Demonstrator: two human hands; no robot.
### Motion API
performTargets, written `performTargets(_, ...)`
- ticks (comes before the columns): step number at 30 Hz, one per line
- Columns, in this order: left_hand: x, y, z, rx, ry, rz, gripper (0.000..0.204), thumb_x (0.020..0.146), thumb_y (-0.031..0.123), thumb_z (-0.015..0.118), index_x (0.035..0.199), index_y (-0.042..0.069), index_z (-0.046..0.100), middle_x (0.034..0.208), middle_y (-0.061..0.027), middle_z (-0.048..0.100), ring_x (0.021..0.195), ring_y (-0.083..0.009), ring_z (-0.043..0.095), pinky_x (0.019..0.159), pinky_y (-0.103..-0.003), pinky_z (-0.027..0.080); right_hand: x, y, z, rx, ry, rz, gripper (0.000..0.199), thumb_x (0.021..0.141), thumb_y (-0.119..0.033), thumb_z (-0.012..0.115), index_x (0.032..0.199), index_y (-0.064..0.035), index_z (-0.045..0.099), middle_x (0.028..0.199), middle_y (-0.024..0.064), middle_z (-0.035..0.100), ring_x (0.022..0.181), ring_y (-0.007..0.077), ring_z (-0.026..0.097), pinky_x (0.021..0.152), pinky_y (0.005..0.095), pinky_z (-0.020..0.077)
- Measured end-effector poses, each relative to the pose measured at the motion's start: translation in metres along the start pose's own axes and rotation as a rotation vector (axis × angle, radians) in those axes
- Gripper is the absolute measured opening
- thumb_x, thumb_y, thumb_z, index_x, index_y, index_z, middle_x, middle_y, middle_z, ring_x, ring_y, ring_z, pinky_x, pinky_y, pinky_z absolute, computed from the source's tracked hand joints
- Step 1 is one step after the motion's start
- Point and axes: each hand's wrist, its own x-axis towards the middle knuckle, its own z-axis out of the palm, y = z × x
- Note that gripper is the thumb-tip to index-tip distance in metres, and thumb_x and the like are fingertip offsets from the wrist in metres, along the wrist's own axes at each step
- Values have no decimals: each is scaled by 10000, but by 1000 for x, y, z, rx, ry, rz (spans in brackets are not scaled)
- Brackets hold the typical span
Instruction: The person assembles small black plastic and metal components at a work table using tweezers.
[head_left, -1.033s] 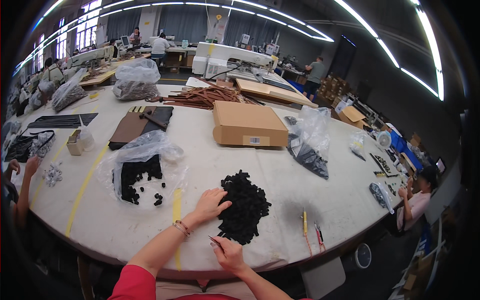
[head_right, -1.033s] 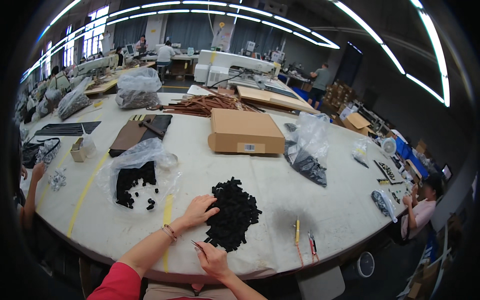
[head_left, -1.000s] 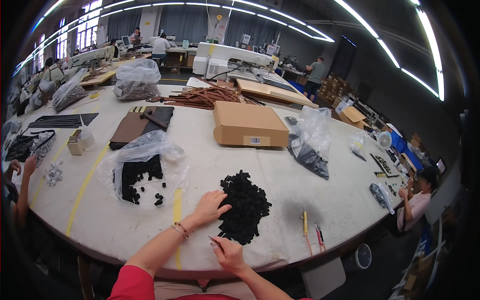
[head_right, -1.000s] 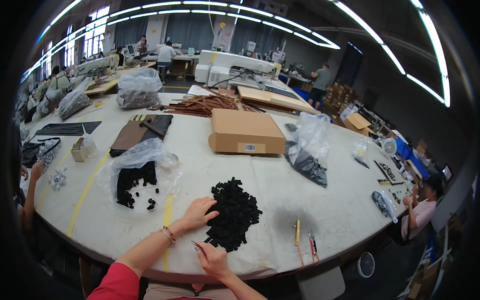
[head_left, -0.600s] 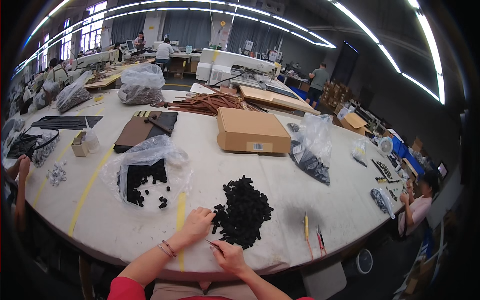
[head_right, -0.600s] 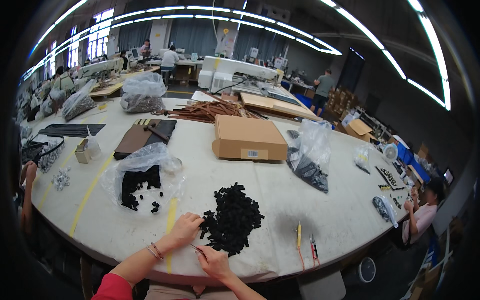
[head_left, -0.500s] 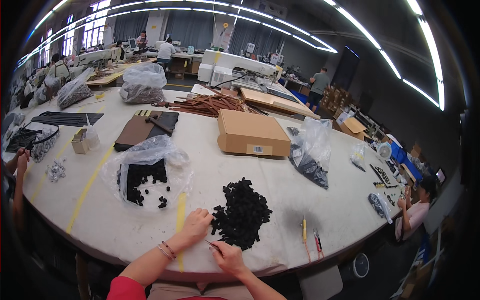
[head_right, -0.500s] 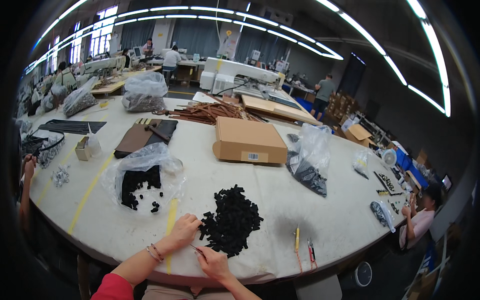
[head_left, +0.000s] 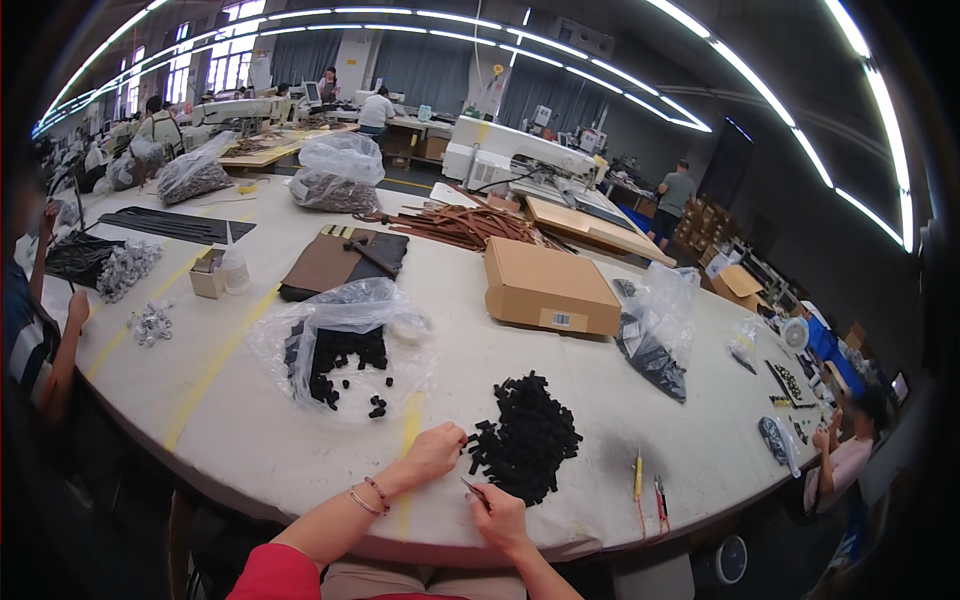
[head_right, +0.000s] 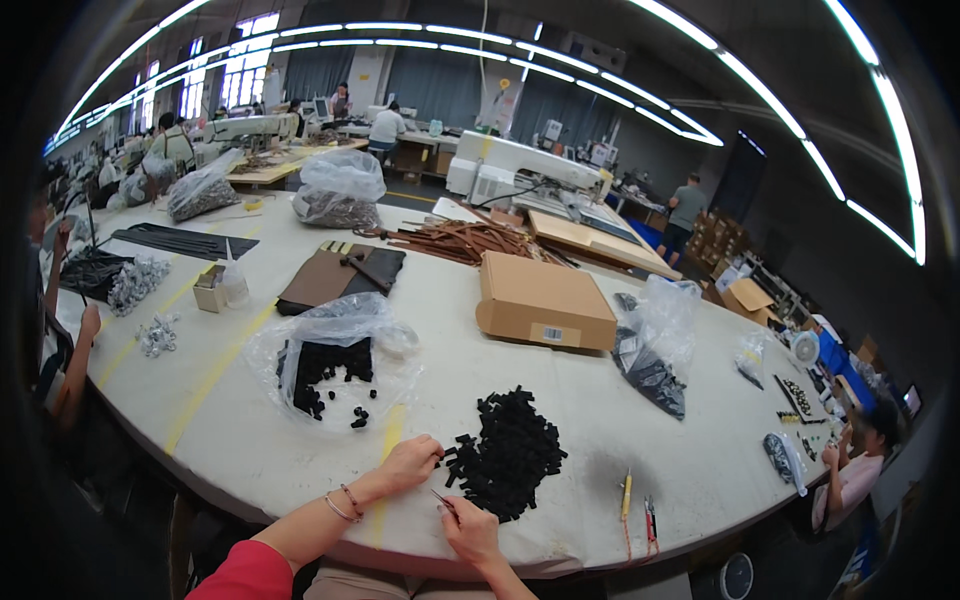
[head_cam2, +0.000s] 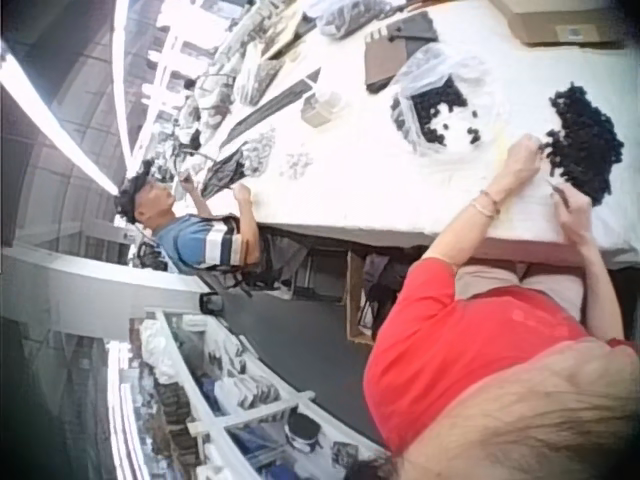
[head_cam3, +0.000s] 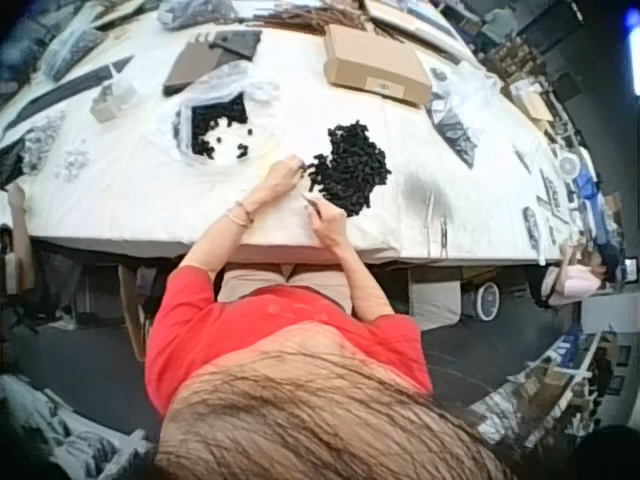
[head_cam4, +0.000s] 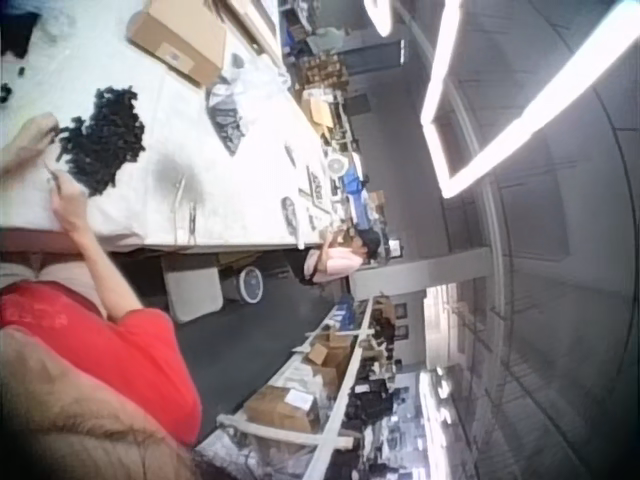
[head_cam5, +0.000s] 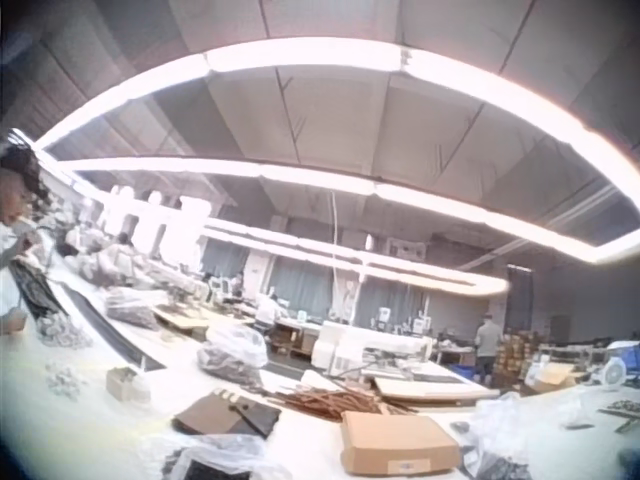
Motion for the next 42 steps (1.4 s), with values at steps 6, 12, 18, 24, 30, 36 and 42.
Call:
performTargets(6, -2, -2, 2, -1, 3, -45, 123, 704, -11, 463, 806, 28, 519, 799, -142, 530, 765, -320, 537, 670, -380, 438, 0, -4, 1, -33, -10, -24, 141, 716, -119, 605, 826, -31, 597, 610, 100, 571, 510, 192, 566, 500, 275, 444)
performTargets(12, 4, -8, -10, -66, 177, -83, 133, 729, -13, 448, 841, 20, 511, 852, -153, 513, 792, -339, 524, 683, -383, 434, -1, 0, 6, -47, -21, -50, 142, 716, -119, 595, 827, -32, 603, 604, 101, 571, 513, 199, 565, 500, 274, 441)
performTargets(18, 7, -10, -18, -47, 258, -39, 91, 789, 37, 440, 851, 16, 505, 839, -149, 495, 777, -331, 511, 663, -380, 424, 1, -6, 4, -79, -43, 6, 140, 728, -141, 553, 824, -52, 602, 707, 115, 605, 596, 262, 592, 552, 333, 462)
performTargets(24, 6, -6, -17, -85, 273, -90, 95, 816, 71, 433, 857, 9, 492, 838, -159, 513, 775, -337, 519, 654, -383, 423, -8, -23, -9, -71, -56, -50, 197, 750, -170, 554, 891, -34, 570, 772, 147, 601, 677, 289, 590, 592, 332, 464)
performTargets(30, 8, -3, -16, -206, 231, -93, 114, 828, 96, 434, 865, 4, 490, 766, -177, 566, 727, -346, 548, 625, -395, 428, -81, -23, -87, -113, -465, 69, 213, 740, -135, 552, 925, -37, 586, 804, 161, 606, 762, 319, 581, 688, 379, 465)
performTargets(36, 9, -7, -16, -217, 224, -74, 118, 829, 108, 454, 868, 9, 506, 739, -176, 576, 703, -335, 561, 611, -387, 433, -194, 34, -144, -546, -1297, 364, 239, 777, -302, 467, 820, -137, 635, 822, 126, 621, 784, 309, 590, 669, 427, 463)
performTargets(42, 10, -5, -15, -247, 211, -88, 127, 825, 120, 442, 859, 24, 518, 753, -179, 589, 721, -343, 567, 624, -403, 439, -178, 60, -154, -607, -1350, 337, 238, 778, -298, 468, 826, -131, 631, 820, 130, 620, 783, 311, 591, 668, 426, 463)
